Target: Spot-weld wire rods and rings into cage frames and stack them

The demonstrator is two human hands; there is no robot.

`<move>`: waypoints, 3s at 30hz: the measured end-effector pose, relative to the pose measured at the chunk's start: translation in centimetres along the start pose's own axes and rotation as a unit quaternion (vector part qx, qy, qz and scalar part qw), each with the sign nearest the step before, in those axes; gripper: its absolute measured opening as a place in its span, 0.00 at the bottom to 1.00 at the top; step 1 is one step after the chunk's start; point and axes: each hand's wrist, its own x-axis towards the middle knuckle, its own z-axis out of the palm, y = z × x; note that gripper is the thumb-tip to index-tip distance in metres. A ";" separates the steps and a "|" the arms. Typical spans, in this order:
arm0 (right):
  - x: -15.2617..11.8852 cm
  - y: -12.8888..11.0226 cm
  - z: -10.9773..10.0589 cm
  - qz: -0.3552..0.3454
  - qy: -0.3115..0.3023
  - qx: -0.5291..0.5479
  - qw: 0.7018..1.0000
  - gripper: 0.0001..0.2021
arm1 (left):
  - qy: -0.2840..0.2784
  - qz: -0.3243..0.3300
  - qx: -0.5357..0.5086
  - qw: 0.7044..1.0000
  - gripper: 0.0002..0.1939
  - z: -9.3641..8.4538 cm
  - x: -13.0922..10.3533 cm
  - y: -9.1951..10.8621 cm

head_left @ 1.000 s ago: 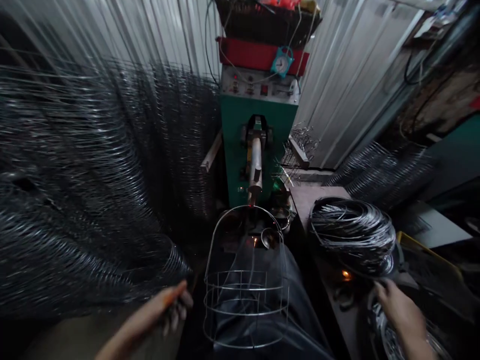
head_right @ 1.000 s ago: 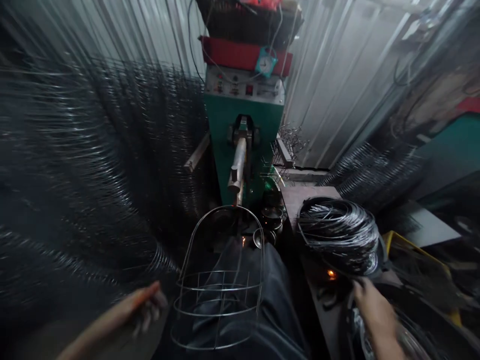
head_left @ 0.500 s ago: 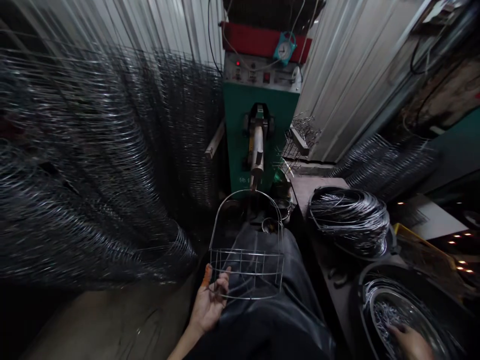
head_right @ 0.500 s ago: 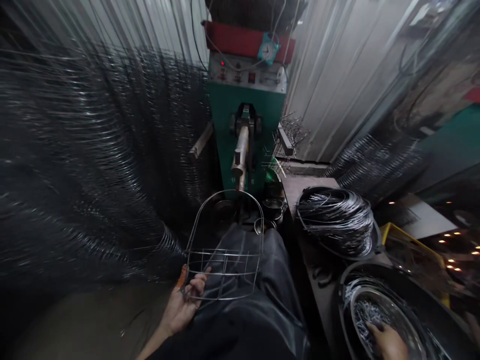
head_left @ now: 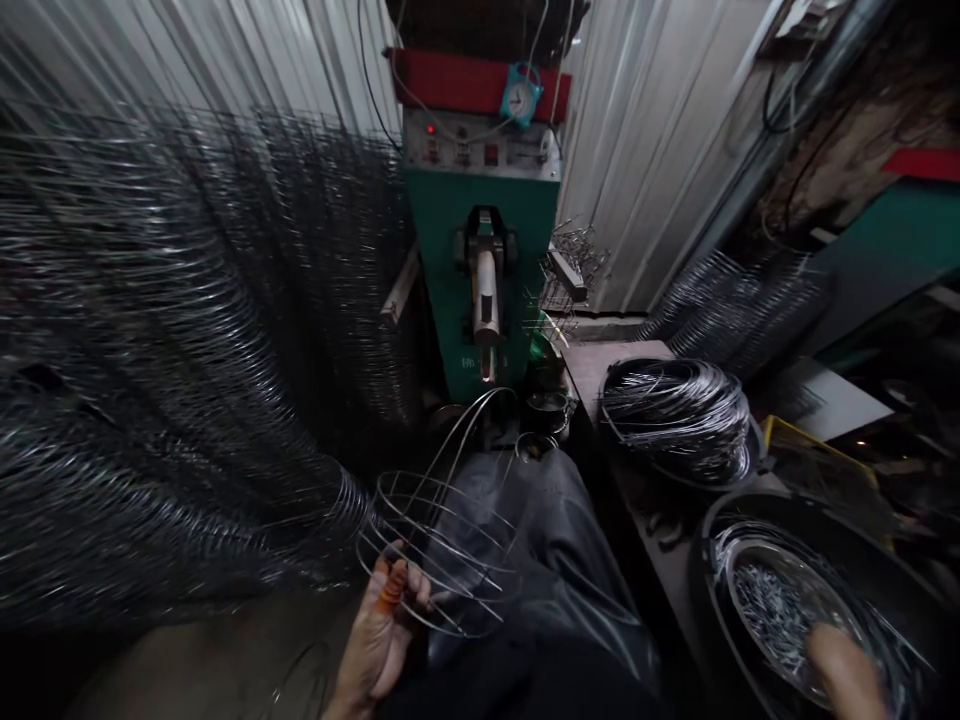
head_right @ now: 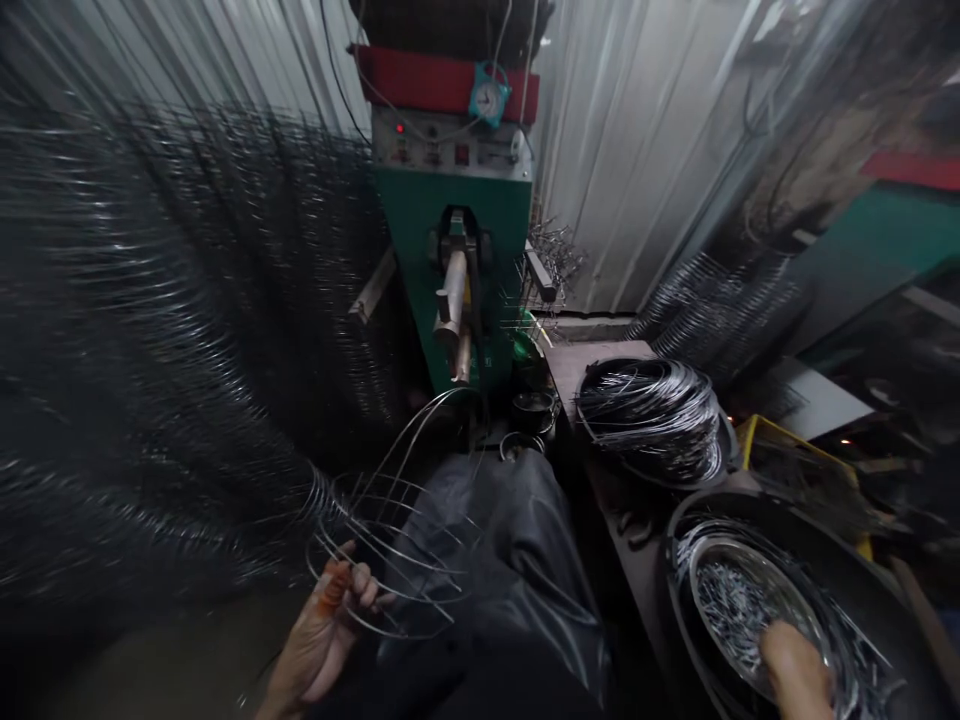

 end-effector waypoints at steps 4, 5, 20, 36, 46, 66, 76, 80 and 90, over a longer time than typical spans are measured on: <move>-1.1 -6.2 -3.9 -0.010 0.007 0.031 0.999 0.13 | -0.033 0.067 0.050 0.996 0.27 2.4 0.4 0.4; -1.8 -9.1 -5.0 -0.047 0.036 0.080 0.995 0.16 | -0.038 0.082 0.056 0.994 0.27 3.1 0.7 0.4; -14.5 -45.2 -4.6 -0.326 -0.299 0.558 0.702 0.19 | -0.030 0.131 0.052 0.990 0.27 4.3 3.1 -0.9; -14.3 -47.3 -3.4 -0.345 -0.304 0.579 0.673 0.17 | -0.039 0.118 0.059 0.991 0.28 5.3 6.1 -0.2; -13.7 -49.6 -2.0 -0.275 -0.345 0.648 0.621 0.15 | -0.008 0.066 0.034 0.997 0.28 6.3 7.4 0.4; -10.8 -54.2 -0.2 -0.203 -0.359 0.669 0.618 0.14 | 0.035 0.079 0.036 0.996 0.31 8.9 11.4 3.3; -10.0 -54.9 -0.8 -0.173 -0.378 0.662 0.624 0.16 | 0.048 0.048 0.043 0.997 0.29 10.0 11.6 4.4; -10.9 -50.9 -1.5 -0.242 -0.427 0.582 0.648 0.18 | 0.040 0.063 0.020 0.997 0.30 10.0 11.5 4.0; -14.3 -45.6 -0.7 -0.367 -0.459 0.478 0.653 0.15 | 0.045 0.098 -0.007 0.994 0.30 10.1 11.4 3.1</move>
